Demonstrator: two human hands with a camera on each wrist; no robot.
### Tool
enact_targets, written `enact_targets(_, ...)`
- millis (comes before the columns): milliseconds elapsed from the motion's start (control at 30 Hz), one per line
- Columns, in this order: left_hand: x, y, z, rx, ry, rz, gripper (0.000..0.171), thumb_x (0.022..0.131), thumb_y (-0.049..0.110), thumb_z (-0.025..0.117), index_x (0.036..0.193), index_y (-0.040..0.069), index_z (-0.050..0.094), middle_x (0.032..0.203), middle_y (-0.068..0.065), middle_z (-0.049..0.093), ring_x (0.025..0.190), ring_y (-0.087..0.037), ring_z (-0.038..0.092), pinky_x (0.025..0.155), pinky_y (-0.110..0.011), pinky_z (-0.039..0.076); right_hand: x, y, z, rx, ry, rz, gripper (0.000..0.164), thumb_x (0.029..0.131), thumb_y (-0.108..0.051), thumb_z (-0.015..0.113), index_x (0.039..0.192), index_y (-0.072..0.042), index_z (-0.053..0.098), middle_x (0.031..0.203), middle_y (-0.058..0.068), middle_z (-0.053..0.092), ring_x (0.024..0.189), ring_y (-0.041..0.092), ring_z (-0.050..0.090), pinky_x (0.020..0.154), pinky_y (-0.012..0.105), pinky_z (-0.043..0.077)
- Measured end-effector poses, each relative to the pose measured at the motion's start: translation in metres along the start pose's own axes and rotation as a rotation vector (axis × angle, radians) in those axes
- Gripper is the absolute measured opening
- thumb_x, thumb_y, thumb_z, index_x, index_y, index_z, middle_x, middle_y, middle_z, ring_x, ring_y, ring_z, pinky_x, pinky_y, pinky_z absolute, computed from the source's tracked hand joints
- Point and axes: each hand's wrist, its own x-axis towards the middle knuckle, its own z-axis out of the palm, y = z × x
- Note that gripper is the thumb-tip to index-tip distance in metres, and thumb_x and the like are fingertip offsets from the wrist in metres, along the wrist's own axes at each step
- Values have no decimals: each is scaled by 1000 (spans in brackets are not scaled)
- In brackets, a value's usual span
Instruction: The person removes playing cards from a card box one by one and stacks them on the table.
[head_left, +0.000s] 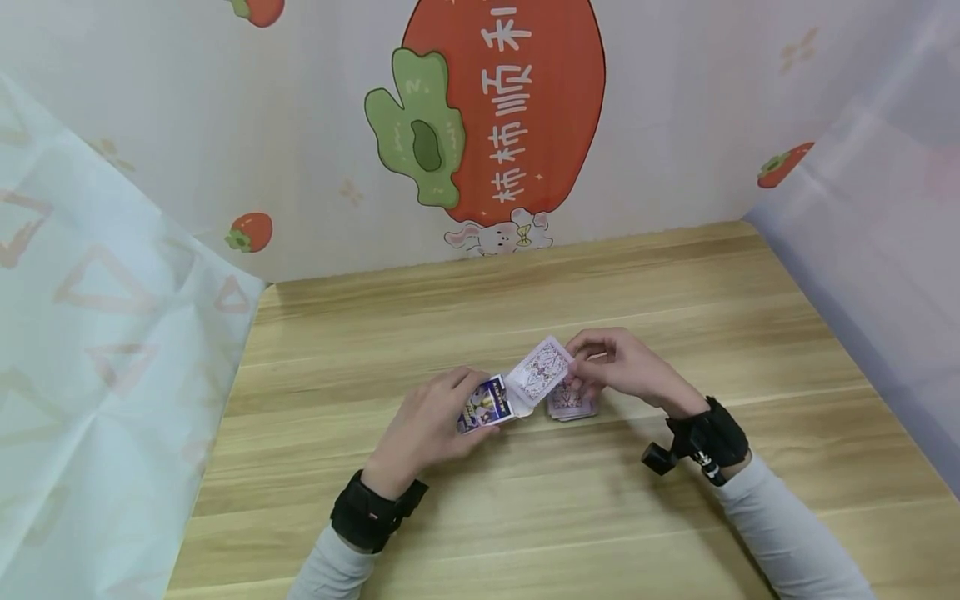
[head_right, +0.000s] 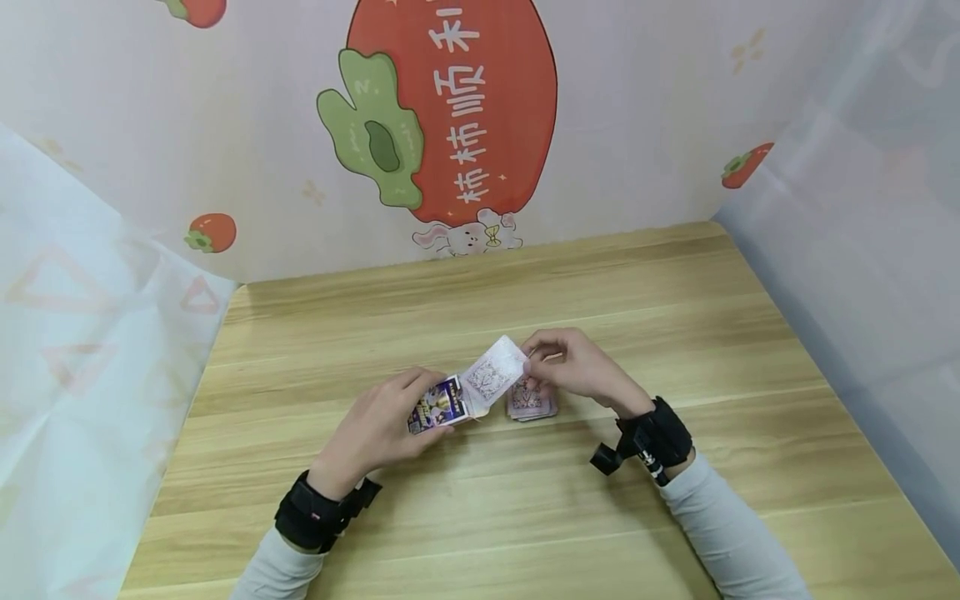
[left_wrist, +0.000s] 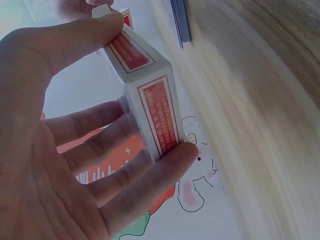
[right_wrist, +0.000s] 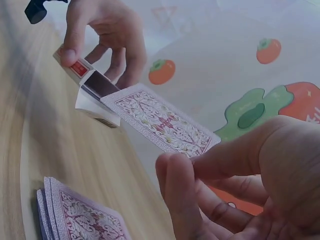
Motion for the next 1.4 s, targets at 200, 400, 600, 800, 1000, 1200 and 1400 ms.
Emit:
enact_targets(200,0,1,1,-4,-8,-1,69,84,48,90,139,14,64,125,-6,73,97,-17,71,73,-31,58,1,1,-4,-51,96,0,20,104,-11,68,116,5,70,107,26,70,82,31,73,68,43,64)
enact_targets(400,0,1,1,-11,-10,-1,70,84,47,90,140,14,64,124,-6,73,97,-18,71,74,-32,58,6,5,-12,19,147,-3,23,105,-9,65,121,8,68,105,27,71,84,29,73,68,38,63)
enact_targets(600,1,1,0,-4,-13,-4,70,84,47,90,139,14,64,126,-7,72,100,-20,71,75,-34,59,13,15,-18,32,201,-13,26,103,-7,69,124,8,67,105,23,74,86,26,75,72,37,64)
enact_targets(800,0,1,0,4,-8,14,70,83,47,90,139,13,64,126,-7,73,97,-18,72,72,-34,59,20,33,-20,11,220,25,26,101,-7,72,121,9,69,97,14,77,79,17,73,71,33,63)
enact_targets(1000,1,1,2,14,-17,13,69,85,48,89,140,14,63,126,-7,73,96,-17,71,72,-31,58,24,42,-20,-60,147,74,23,101,-9,72,119,6,73,91,11,77,74,16,70,66,31,61)
enact_targets(1200,1,1,2,7,-30,1,69,86,48,88,141,14,63,127,-7,72,97,-18,71,74,-32,59,27,45,-13,-211,174,28,15,102,-7,71,111,3,77,88,12,76,72,18,70,63,32,61)
enact_targets(1400,1,1,2,6,-33,-1,69,86,48,88,141,14,63,127,-7,72,98,-18,71,75,-33,59,27,43,-5,-488,240,-105,8,99,-7,74,101,-3,80,89,8,76,77,15,68,69,26,57)
